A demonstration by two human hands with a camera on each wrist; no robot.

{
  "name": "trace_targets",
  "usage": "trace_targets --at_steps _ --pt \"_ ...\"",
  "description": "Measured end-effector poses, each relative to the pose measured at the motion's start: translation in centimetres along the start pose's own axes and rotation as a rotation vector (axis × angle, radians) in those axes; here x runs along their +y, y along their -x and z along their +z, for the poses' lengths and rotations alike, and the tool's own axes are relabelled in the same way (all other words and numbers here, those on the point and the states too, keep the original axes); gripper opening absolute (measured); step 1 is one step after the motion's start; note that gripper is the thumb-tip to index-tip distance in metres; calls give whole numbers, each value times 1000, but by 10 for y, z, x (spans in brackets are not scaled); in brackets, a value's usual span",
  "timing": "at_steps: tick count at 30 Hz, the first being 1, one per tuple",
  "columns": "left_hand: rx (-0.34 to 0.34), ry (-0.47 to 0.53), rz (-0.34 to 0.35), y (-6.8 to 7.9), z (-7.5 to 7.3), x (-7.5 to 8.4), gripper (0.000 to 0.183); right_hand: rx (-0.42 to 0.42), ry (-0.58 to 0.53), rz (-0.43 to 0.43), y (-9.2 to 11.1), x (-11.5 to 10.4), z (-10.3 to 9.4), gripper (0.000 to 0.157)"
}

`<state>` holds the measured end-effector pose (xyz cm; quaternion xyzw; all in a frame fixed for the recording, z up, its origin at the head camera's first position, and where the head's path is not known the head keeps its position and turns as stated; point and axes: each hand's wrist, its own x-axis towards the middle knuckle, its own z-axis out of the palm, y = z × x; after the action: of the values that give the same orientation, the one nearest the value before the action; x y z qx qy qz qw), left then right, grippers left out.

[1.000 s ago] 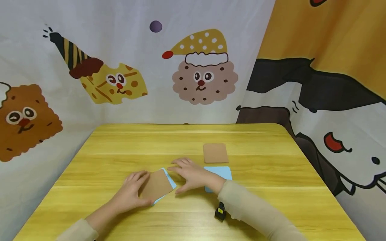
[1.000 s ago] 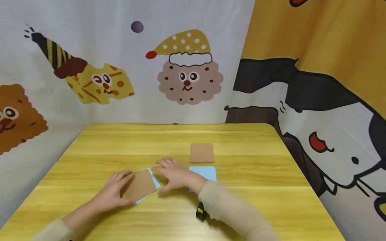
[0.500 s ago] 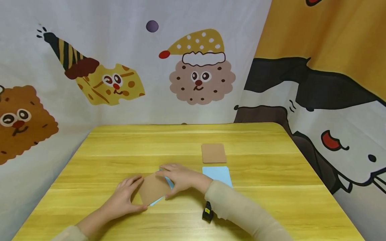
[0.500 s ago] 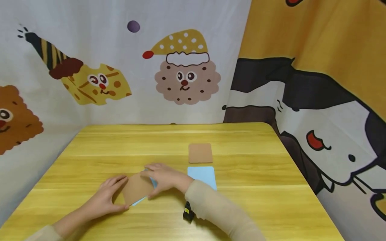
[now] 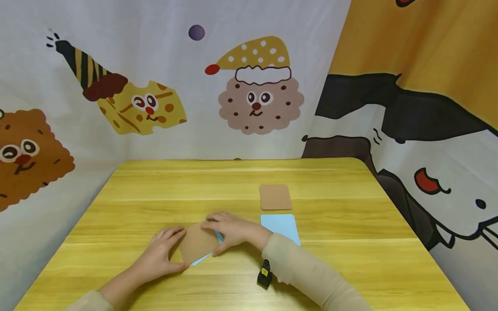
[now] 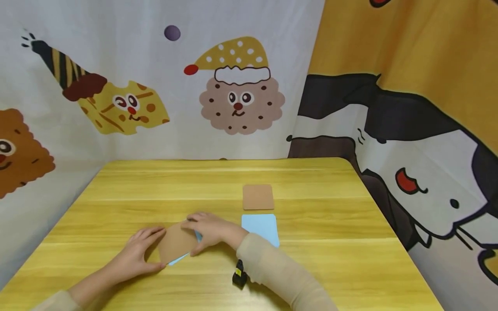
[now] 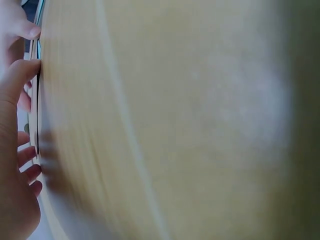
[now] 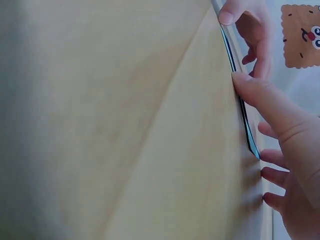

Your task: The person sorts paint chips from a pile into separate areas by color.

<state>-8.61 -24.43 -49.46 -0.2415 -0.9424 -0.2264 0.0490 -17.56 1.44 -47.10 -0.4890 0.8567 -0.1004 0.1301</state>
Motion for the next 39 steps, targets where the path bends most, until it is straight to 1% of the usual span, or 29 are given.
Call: trace_targets --at_steps 5,9,14,16,23,29,34,39 --pt "-11 37 8 -1 0 1 90 27 -26 26 2 -1 0 85" --pt "-13 58 2 0 -1 0 90 39 -30 24 1 -2 0 86" --pt "-7 56 13 -1 -2 -1 89 63 -50 25 3 -2 0 88" --pt "-4 58 22 -3 -3 -1 88 79 -62 28 4 -1 1 89" --pt "3 111 41 -14 -8 2 91 139 -75 32 12 5 0 90" --pt "-2 86 58 -24 -11 7 91 173 -87 49 18 11 -4 89" --pt "16 70 88 -34 -9 13 91 205 -100 69 28 16 -6 88" --pt "21 83 105 -44 -4 19 90 219 -104 100 39 20 -9 88"
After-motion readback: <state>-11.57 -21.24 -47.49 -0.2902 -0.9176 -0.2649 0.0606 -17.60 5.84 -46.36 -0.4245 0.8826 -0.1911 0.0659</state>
